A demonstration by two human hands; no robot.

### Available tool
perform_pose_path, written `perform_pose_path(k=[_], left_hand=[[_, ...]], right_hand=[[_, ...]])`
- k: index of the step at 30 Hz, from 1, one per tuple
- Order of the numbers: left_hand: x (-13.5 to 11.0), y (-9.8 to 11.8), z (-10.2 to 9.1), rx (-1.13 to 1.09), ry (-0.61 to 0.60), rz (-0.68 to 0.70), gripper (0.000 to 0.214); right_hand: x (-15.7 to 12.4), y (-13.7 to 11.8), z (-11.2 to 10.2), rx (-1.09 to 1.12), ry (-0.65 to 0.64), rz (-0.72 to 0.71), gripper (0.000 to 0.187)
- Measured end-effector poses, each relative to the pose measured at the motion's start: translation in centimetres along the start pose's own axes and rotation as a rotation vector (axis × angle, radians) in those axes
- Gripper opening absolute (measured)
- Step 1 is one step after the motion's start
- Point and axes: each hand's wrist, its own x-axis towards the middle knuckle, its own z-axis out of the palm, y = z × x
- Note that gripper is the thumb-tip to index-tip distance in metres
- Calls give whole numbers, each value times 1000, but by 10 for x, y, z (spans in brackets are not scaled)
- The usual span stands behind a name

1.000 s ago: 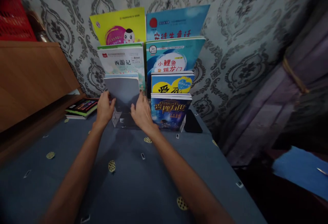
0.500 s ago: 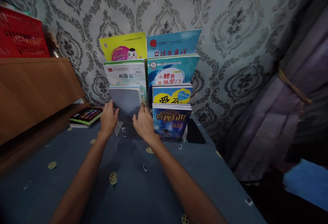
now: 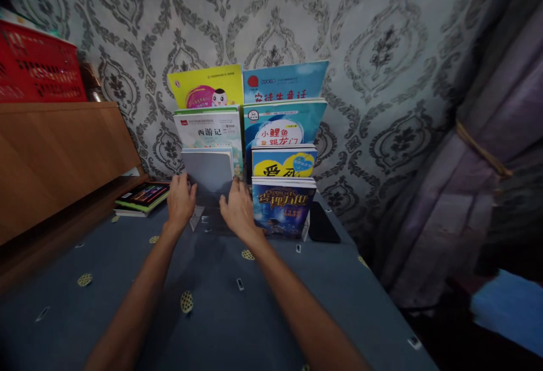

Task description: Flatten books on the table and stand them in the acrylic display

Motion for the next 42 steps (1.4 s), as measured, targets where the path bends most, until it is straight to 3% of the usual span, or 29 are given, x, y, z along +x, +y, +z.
perform_pose_path(k=[16, 33, 39, 42], left_hand=[[4, -1, 5, -59, 49, -12, 17], [6, 1, 9, -69, 53, 3, 13], [7, 2, 7, -80, 40, -24, 17], [7, 5, 3, -67, 38, -8, 33]], right_hand=[[-1, -10, -14, -51, -87, 46, 55], [0, -5, -7, -47, -42, 25, 56], [0, -4, -6, -26, -37, 23, 56], [0, -5, -8, -29, -52, 26, 56]])
